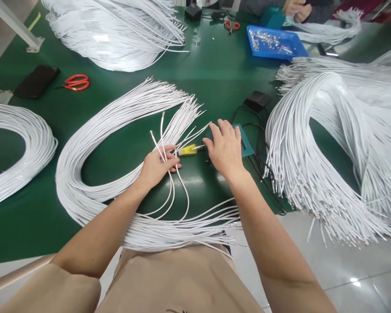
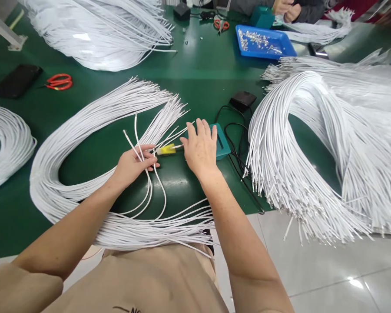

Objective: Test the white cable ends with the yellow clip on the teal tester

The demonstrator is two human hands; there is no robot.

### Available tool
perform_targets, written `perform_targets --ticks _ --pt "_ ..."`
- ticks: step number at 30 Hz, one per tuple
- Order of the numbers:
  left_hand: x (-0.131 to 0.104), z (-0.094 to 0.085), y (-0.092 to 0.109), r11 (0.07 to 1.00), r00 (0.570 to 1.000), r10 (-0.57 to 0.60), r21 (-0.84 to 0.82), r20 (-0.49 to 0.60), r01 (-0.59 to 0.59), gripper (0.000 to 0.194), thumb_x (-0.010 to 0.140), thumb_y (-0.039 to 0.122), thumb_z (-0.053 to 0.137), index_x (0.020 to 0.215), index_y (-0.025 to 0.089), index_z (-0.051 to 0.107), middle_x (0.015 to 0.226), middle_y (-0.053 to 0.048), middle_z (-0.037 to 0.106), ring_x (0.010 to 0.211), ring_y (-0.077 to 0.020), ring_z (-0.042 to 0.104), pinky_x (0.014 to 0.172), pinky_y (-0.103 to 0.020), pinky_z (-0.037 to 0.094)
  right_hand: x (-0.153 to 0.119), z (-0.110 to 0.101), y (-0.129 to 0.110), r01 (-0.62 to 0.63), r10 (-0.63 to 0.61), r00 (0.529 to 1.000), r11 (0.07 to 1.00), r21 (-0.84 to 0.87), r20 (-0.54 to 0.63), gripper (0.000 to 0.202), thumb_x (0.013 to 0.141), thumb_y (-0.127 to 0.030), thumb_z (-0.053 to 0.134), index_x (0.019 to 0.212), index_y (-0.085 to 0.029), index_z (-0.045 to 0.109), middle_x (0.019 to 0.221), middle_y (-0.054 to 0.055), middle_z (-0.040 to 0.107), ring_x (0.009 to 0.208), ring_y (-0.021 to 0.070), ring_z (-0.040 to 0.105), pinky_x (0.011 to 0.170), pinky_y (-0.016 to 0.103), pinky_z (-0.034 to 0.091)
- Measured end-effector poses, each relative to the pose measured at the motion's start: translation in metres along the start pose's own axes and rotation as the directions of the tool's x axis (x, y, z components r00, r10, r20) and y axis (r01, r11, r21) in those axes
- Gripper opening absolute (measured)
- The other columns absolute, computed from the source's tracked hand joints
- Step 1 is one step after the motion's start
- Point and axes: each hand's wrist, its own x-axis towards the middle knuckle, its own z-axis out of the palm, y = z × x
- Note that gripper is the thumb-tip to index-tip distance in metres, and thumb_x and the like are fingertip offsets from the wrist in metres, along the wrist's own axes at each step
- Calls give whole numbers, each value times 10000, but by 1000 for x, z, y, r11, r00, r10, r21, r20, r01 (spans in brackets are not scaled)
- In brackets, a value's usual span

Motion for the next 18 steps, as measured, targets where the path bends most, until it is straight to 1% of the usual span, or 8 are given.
perform_targets --ticks 2,4,7,9,11,15,16,18 --pt "-2 -3 0 999 1000 26 -35 4 -26 591 658 286 781 1188 126 573 736 35 607 635 -144 690 603 -251 541 -7 -15 -18 49 -51 998 997 63 22 397 935 -281 488 1294 -119 536 1395 188 510 1311 319 432 1109 527 243" --pt "-3 -7 0 997 998 57 -46 11 -57 619 656 299 789 1210 138 563 751 38 608 603 -116 660 606 -245 527 -18 -31 -40 183 -200 974 971 153 106 292 941 -262 481 1173 -138 609 1189 145 650 1128 278 565 1048 476 318" --pt "-6 -10 1 996 997 63 -57 40 -61 545 662 326 793 1144 154 605 757 34 607 642 -117 658 604 -226 500 -40 -44 -67 407 -503 806 854 325 313 208 924 -309 529 963 -150 657 934 95 701 918 238 622 846 378 419" --pt "-8 -12 3 996 998 43 -78 50 -39 454 667 332 794 1051 158 625 727 33 600 709 -142 681 603 -215 486 -54 -43 -76 458 -585 706 807 372 400 183 911 -283 540 883 -145 657 843 83 694 844 230 627 770 363 421" --pt "-10 -12 4 996 998 20 -83 60 -15 384 670 327 798 968 159 622 701 26 612 746 -153 690 608 -203 474 -65 -38 -80 475 -588 655 809 347 474 127 871 -178 543 831 -130 654 805 93 686 806 237 628 754 373 420" --pt "-13 -13 7 997 995 -11 -81 101 19 347 667 341 807 897 157 622 748 -18 668 814 -167 686 654 -211 479 -84 -35 -83 446 -496 619 860 247 609 120 779 -58 549 811 -108 654 780 121 677 772 240 640 731 378 441" --pt "-13 -14 8 995 994 -19 -95 106 29 353 678 363 798 912 160 630 792 -29 678 843 -173 683 675 -222 490 -88 -37 -83 429 -482 584 866 256 653 123 769 -62 564 831 -115 656 767 110 678 739 229 643 686 359 445" --pt "-14 -14 9 988 991 -36 -144 130 54 361 729 434 746 952 166 651 868 -46 682 885 -180 675 717 -249 514 -91 -43 -82 402 -481 473 864 305 738 125 769 -90 595 862 -140 662 729 78 685 664 210 644 580 316 424"
